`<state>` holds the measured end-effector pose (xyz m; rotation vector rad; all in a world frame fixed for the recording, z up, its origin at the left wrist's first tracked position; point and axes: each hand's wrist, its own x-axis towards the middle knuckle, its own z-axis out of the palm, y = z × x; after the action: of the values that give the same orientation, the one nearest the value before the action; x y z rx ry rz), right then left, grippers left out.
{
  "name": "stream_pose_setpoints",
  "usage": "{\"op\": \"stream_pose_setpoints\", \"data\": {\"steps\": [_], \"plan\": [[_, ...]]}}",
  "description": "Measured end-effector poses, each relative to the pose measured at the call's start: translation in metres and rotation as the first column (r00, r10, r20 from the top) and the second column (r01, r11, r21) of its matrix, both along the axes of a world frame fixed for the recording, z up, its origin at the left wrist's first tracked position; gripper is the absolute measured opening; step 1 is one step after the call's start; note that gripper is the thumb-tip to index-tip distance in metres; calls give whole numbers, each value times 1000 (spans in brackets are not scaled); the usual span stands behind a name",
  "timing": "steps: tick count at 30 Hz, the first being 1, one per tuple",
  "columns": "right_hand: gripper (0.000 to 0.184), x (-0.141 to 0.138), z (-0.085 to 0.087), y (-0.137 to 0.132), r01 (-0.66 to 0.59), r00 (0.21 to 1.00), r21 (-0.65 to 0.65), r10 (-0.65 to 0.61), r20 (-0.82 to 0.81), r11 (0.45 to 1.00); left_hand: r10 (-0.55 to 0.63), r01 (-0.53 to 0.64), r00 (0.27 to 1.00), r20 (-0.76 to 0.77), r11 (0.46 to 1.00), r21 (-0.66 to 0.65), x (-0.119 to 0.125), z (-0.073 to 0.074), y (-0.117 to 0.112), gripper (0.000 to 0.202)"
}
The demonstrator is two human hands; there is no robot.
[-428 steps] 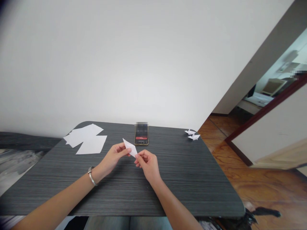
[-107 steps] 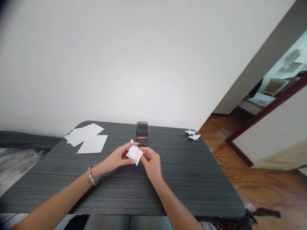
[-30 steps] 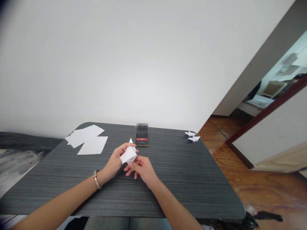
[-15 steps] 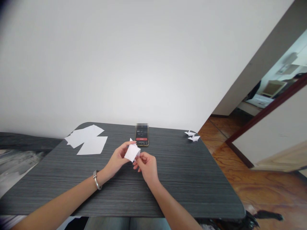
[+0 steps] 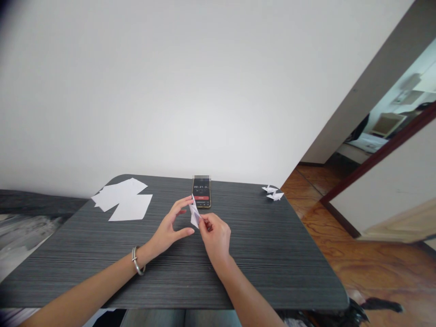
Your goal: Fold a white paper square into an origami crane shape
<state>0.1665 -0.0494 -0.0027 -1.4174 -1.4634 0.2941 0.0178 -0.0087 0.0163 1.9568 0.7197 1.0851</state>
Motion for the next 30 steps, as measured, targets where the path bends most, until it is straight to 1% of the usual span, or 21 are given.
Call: {"op": "stream_pose_setpoints", "data": {"steps": [2,6,11,16,20,23,24,26,30], "plan": [[17,1,0,-1,1,996,67,-7,85,998,4,-3,1000,29,999,-40,1,-2,-1,55],[18,2,0,-2,-16,979,147,-15,204,989,25,-20,998,58,995,-95,2,-5,-1,53],[17,1,-1,-3,-20,970,179,-25,243,984,28,-13,994,107,991,-131,5,-6,-1,49],[16,-1,-2,-3,-38,955,200,-23,294,979,32,-5,988,149,984,-178,7,-8,-2,47],[15,-5,-4,-5,-70,934,209,-10,357,976,51,-26,988,146,986,-166,9,-10,-4,52],[16,-8,-4,-7,-81,926,190,3,377,979,80,-60,988,129,987,-146,9,-10,-4,53],[16,-8,-4,-7,-86,922,161,17,386,983,94,-76,988,121,987,-145,9,-11,-3,53],[18,-9,-3,-8,-85,920,145,22,392,986,120,-104,987,105,984,-145,9,-11,-3,50],[18,-10,-3,-8,-90,921,138,30,388,986,186,-171,978,90,973,-155,7,-14,1,45]]}}
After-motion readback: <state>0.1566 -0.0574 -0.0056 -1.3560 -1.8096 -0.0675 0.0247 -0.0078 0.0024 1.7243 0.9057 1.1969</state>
